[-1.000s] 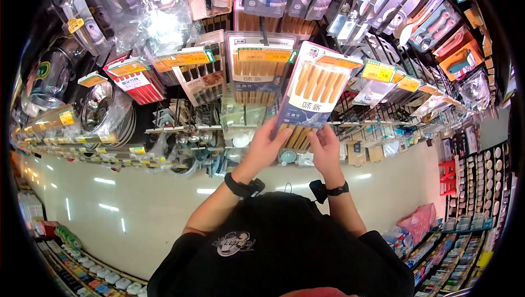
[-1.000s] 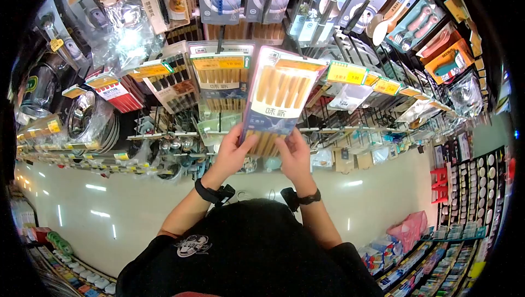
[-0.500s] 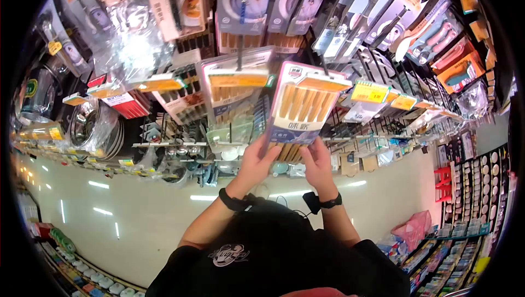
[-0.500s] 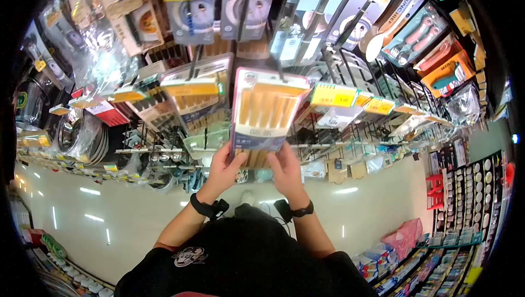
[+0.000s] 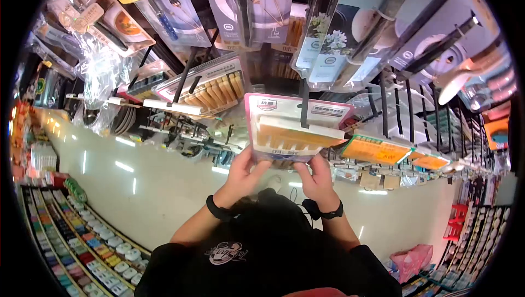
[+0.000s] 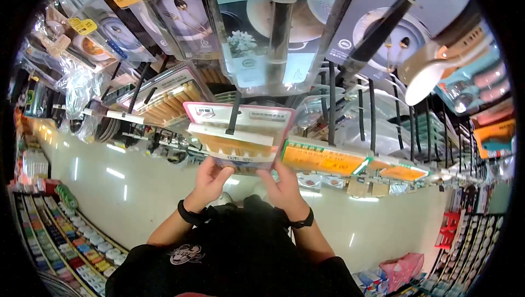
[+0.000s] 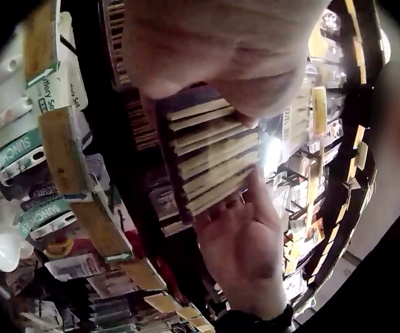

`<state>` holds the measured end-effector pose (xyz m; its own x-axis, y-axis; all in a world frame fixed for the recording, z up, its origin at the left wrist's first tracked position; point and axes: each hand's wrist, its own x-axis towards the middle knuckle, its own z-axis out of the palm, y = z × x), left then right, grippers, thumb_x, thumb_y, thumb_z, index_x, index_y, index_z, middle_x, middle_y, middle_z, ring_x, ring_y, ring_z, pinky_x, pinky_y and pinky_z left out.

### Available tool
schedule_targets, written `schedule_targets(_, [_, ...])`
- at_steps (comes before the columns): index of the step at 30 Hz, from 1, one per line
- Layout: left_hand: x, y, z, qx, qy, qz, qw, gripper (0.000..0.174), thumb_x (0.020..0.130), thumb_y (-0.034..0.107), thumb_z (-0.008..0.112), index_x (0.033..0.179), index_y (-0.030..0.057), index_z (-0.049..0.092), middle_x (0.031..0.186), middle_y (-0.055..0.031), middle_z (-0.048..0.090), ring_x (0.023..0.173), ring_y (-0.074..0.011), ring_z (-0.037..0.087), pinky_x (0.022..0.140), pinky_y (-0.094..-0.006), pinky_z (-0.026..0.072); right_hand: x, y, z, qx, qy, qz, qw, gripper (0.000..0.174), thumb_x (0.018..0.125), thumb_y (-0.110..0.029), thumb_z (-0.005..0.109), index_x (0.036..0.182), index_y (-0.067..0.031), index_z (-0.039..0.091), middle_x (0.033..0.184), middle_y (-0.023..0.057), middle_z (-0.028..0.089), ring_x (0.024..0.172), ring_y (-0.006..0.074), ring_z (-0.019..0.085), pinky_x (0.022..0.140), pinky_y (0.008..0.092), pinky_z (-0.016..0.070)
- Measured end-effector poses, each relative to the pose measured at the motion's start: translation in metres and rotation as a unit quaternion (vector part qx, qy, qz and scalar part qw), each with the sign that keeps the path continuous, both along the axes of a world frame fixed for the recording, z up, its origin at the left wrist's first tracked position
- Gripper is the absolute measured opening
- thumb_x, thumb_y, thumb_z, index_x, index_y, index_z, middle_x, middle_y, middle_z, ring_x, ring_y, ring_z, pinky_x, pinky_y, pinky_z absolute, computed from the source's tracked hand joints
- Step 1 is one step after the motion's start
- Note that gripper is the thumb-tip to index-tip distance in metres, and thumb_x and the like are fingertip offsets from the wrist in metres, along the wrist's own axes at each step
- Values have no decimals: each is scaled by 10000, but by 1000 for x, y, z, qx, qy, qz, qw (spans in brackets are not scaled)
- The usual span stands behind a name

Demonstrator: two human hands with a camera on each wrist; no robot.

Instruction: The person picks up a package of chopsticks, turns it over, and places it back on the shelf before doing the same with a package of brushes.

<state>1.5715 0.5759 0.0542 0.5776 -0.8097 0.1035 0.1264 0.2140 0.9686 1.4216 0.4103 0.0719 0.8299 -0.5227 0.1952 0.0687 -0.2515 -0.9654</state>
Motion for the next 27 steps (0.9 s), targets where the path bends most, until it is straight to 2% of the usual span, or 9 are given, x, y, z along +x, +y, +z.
schedule_targets(2, [-2, 1, 2, 12, 5, 4, 1000, 486, 978, 31, 621, 1432, -46, 463, 1313, -83, 600, 1198, -142, 561, 1050, -322, 437, 1, -8, -1, -14, -6, 32, 999, 293, 979, -65, 607, 1246, 51, 576, 1131, 108, 670, 1044, 171, 631, 942, 325, 495])
schedule_targets(8, [-11, 0, 6, 8, 15, 32, 999, 488, 981, 20, 609, 1441, -43, 457, 1331, -80, 586, 1217, -142, 546, 1067, -320, 421, 0, -18, -14, -57, 3, 61, 997, 320, 981, -65, 610, 1273, 55, 559, 1147, 116, 665, 1061, 176, 630, 953, 334, 495])
schedule_targets(16, [-10, -5, 3, 28, -15, 46, 998, 469, 988, 37, 609, 1427, -41, 464, 1294, -76, 598, 1159, -132, 565, 1025, -300, 440, 4, -22, -22, -15, 3, 69, 998, 386, 983, -32, 587, 1347, 69, 508, 1238, 125, 639, 1136, 170, 611, 1003, 340, 482])
schedule_targets(20, [-2, -21, 2, 30, -22, 87, 996, 443, 992, 53, 607, 1402, -49, 474, 1291, -83, 599, 1192, -147, 552, 1044, -318, 428, 13, -21, -17, 33, 23, 43, 998, 467, 974, -16, 590, 1412, 73, 456, 1311, 152, 607, 1213, 191, 578, 1056, 353, 449])
schedule_targets(23, [8, -38, 3, 29, -25, 99, 994, 434, 998, 71, 603, 1395, -52, 476, 1310, -89, 596, 1229, -160, 532, 1072, -336, 406, 15, -20, -13, -31, 10, 14, 999, 581, 956, -4, 591, 1491, 63, 372, 1438, 197, 519, 1336, 230, 502, 1117, 373, 396])
schedule_targets(26, [13, -57, 6, -6, -34, 105, 994, 438, 1007, 112, 616, 1395, -39, 481, 1323, -82, 593, 1220, -138, 535, 1060, -309, 413, 10, -13, 6, -55, -4, -4, 998, 688, 933, 12, 590, 1550, 53, 289, 1545, 230, 418, 1435, 271, 419, 1161, 395, 349])
schedule_targets(27, [15, -63, 1, -15, -47, 123, 991, 404, 1011, 133, 620, 1364, -30, 511, 1268, -78, 628, 1150, -122, 565, 1002, -291, 448, 3, -7, 15, -56, 24, -26, 998, 719, 919, 17, 582, 1568, 24, 272, 1582, 213, 383, 1460, 293, 390, 1165, 398, 346])
